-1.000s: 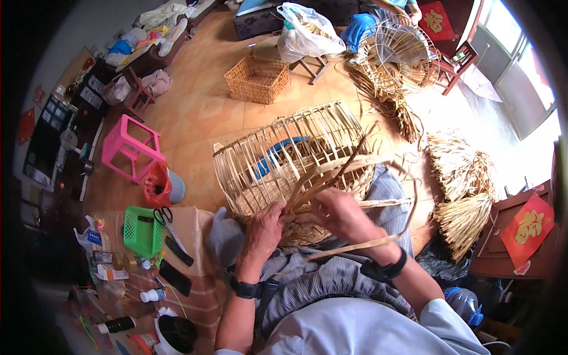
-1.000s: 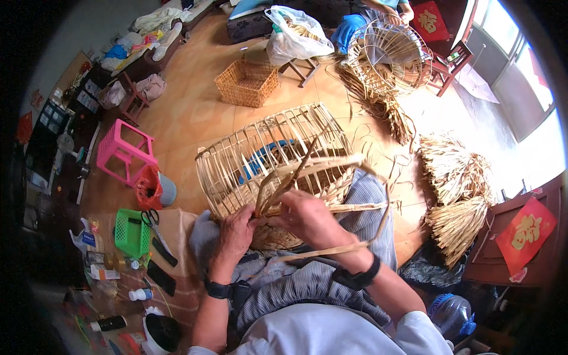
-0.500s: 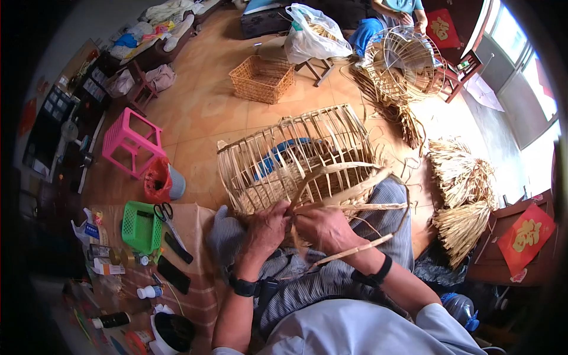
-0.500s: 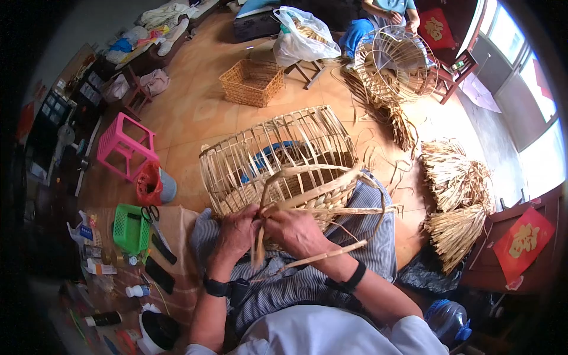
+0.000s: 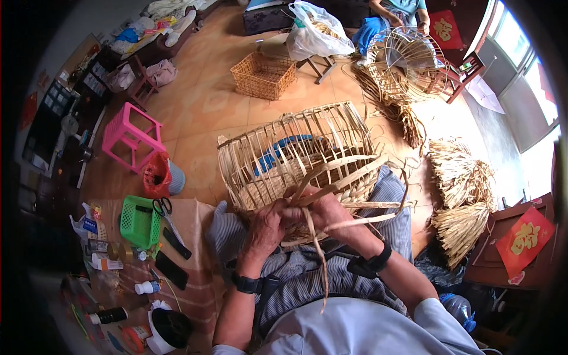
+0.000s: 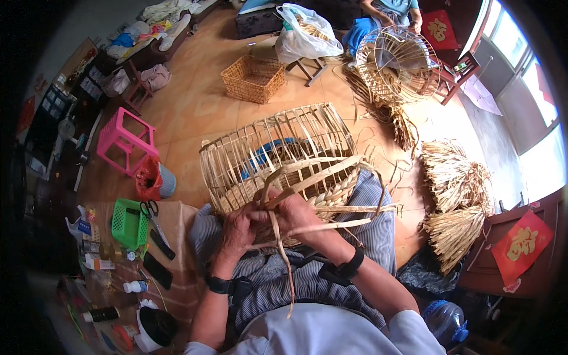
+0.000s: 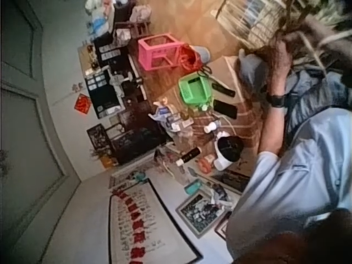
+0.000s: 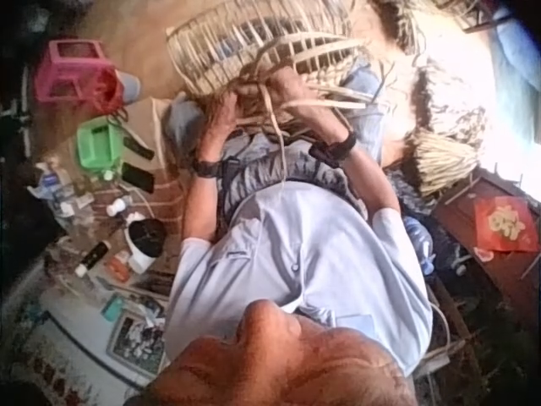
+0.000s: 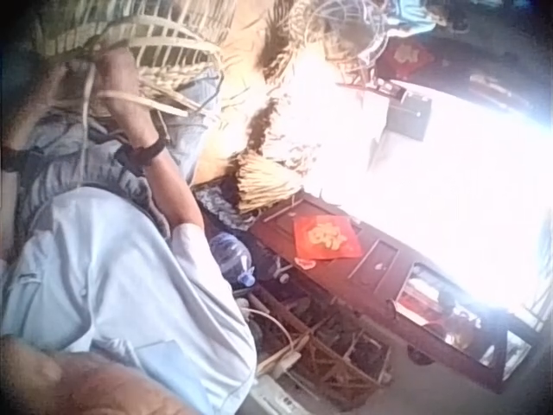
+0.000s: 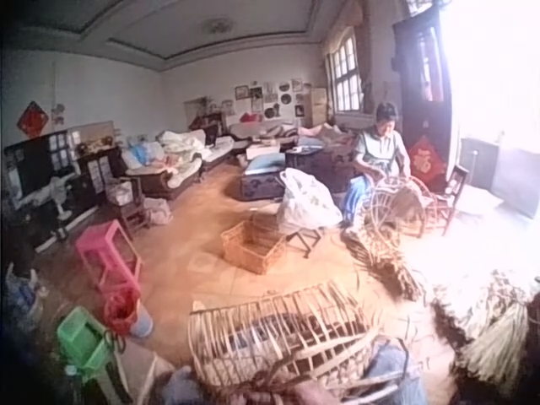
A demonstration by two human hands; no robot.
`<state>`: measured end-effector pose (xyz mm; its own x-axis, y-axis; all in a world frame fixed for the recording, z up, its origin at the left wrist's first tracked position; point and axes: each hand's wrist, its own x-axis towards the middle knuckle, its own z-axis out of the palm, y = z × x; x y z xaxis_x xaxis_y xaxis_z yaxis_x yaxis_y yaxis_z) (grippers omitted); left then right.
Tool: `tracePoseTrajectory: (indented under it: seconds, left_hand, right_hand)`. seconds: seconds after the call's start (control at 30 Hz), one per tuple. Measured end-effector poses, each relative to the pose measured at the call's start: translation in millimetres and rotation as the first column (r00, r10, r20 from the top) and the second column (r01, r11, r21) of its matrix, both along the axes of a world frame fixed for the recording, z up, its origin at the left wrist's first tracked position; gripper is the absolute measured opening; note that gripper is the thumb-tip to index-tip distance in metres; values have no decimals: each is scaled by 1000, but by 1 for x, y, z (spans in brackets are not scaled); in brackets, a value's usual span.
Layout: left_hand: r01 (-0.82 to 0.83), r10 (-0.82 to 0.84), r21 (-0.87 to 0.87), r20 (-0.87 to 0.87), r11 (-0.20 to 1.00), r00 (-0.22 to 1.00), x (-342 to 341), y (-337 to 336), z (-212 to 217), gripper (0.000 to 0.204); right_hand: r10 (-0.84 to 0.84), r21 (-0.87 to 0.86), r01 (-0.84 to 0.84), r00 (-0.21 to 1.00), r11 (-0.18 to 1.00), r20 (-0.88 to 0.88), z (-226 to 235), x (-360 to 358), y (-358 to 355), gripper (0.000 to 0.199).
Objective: Weaving a basket using straw or bamboo strips.
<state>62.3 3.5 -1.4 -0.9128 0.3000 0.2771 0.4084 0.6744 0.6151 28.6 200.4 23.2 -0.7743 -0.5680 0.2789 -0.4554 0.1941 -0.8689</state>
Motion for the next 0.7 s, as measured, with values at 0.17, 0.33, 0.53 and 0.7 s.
tracePoseTrajectory:
  seconds: [0.17, 0.33, 0.53, 0.7]
  left_hand:
    - [-135, 137, 103, -10, 985, 991, 1, 14, 5, 17]
    - [-233, 241, 143, -37, 962, 970, 6, 27, -2, 21]
    - [-248, 254, 75, -90, 966, 963, 6, 26, -2, 24]
    - [-189, 192, 38, -81, 981, 978, 6, 21, 1, 24]
  right_hand:
    - [-47, -354, 413, 703, 839, 710, 15, -12, 15, 24]
    - [10, -455, 453, 701, 767, 713, 16, -42, 28, 27]
    - [-106, -228, 319, 763, 920, 638, 29, -33, 24, 35]
    - [-229, 397, 178, 970, 900, 84, 28, -3, 16, 37]
